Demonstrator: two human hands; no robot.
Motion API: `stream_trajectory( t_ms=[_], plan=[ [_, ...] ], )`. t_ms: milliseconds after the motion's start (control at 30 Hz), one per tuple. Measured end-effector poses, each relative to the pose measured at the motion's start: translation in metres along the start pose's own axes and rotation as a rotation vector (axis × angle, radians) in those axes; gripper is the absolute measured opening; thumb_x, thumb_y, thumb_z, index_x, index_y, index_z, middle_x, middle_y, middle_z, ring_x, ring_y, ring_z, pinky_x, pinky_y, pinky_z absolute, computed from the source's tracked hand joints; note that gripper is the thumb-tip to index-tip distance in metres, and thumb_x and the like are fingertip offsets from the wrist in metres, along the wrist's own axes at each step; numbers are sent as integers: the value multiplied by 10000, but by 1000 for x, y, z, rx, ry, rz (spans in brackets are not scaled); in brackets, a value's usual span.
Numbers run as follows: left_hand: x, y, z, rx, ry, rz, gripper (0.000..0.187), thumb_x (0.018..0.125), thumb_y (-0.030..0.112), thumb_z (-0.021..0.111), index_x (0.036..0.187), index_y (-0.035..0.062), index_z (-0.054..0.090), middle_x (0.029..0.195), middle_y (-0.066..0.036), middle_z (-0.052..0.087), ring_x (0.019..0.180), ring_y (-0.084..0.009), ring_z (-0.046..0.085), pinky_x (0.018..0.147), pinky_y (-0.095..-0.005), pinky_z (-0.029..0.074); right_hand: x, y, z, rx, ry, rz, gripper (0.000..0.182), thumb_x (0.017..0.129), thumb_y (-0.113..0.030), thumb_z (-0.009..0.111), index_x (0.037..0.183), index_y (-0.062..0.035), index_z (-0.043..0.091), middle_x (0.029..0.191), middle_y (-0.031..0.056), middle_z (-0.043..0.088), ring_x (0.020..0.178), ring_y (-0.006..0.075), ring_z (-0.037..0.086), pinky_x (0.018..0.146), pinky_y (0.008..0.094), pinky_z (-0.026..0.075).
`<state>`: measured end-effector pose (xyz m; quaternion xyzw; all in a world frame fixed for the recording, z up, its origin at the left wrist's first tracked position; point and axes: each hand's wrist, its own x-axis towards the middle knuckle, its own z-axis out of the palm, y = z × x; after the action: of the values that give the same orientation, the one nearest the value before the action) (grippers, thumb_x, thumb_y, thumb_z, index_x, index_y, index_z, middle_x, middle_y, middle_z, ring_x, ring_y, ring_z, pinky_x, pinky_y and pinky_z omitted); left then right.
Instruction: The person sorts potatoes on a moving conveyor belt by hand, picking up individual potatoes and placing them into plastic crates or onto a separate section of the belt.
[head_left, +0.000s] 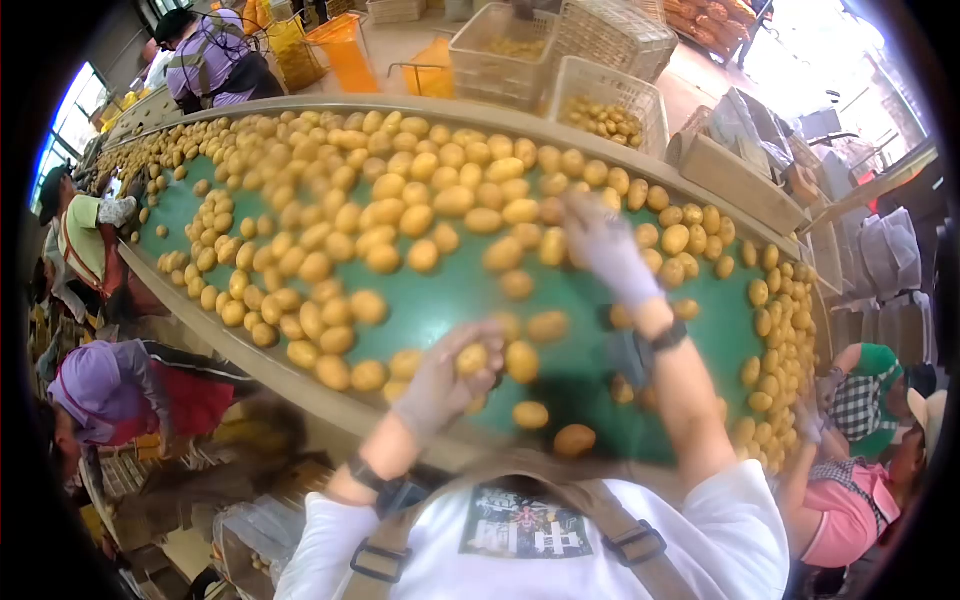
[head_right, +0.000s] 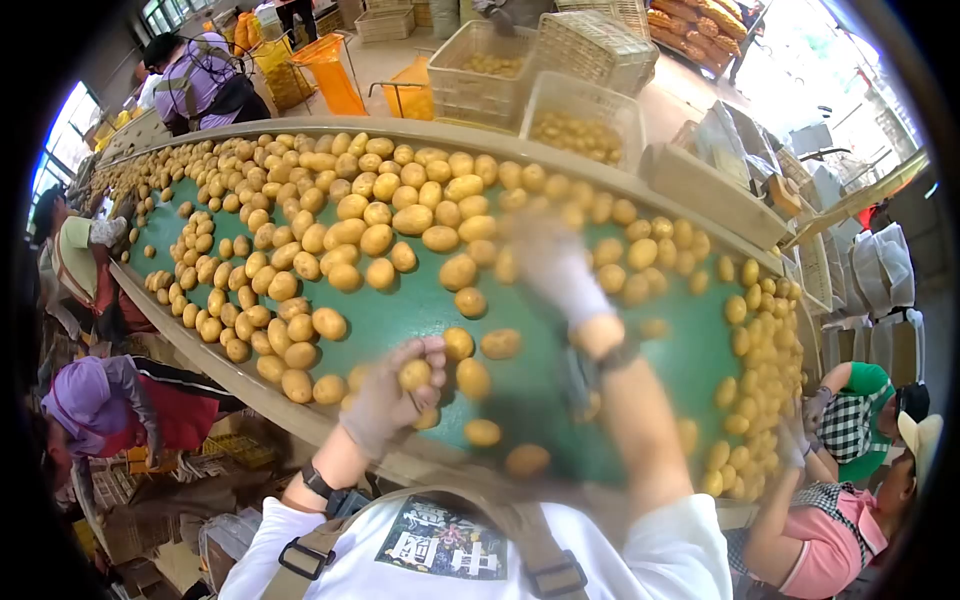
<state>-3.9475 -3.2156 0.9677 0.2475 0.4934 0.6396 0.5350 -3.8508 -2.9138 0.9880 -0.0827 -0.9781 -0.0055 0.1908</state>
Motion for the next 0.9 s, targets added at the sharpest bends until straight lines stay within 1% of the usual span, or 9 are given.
stream_trajectory(
  t_ms=[100,300,500,600,667,733,833,867,900],
  plan=[
    [-22,3,-3,-44,25,32,502,926,5,629,1409,83,518,1263,-93,588,949,-150,630,853,-283,548,-5,27,23,2,-312,517,316,928,-242,615,1221,-130,659,1099,173,678,1014,378,647,901,472,525],
    [-32,35,-13,-290,50,-55,507,1014,222,594,1490,159,428,1234,-98,586,879,-140,564,707,-266,498,19,-72,-49,858,-355,391,403,952,-293,629,1301,-91,638,1231,193,664,1138,347,636,989,415,501],
    [-31,66,-30,-551,13,-130,462,1019,438,546,1395,173,500,1194,-93,633,733,-146,538,558,-245,399,114,-74,-5,6,-558,267,446,928,-322,618,1304,-83,627,1240,190,672,1168,371,622,988,411,498],
    [-53,57,-64,-912,6,-209,560,991,573,514,1360,153,541,1225,-98,619,749,-159,548,554,-251,416,137,-88,-19,76,-671,317,450,913,-357,632,1270,-83,634,1192,172,683,1126,355,640,964,401,507],
    [-67,75,-64,-863,160,-201,611,982,609,497,1373,142,536,1274,-106,595,808,-173,578,582,-253,457,130,-73,-16,327,-603,379,448,909,-362,637,1265,-91,635,1196,169,676,1117,346,643,966,401,506],
    [-79,71,-84,-1206,-64,-139,585,1065,478,422,1520,110,404,1479,-159,481,1066,-177,571,808,-240,532,136,-74,-8,351,-659,560,427,923,-363,630,1261,-101,638,1191,158,676,1110,312,647,980,391,500],
    [-77,67,-92,-817,1,55,527,1011,292,549,1456,64,384,1392,-104,546,1154,-167,597,920,-261,516,101,-98,13,440,-331,374,413,912,-354,636,1235,-97,644,1179,168,685,1085,307,663,963,390,505],
    [-76,75,-90,-610,51,142,517,998,235,572,1440,52,375,1373,-93,561,1187,-160,596,967,-270,499,104,-113,14,387,-274,85,408,888,-327,635,1224,-95,640,1138,177,680,1049,339,667,912,428,514],
    [-76,85,-86,-275,109,246,502,995,183,564,1433,45,362,1371,-91,567,1225,-148,579,1027,-281,466,106,-123,11,337,-409,123,409,879,-318,634,1226,-101,639,1130,180,674,1040,348,664,898,441,514]
  ],
)
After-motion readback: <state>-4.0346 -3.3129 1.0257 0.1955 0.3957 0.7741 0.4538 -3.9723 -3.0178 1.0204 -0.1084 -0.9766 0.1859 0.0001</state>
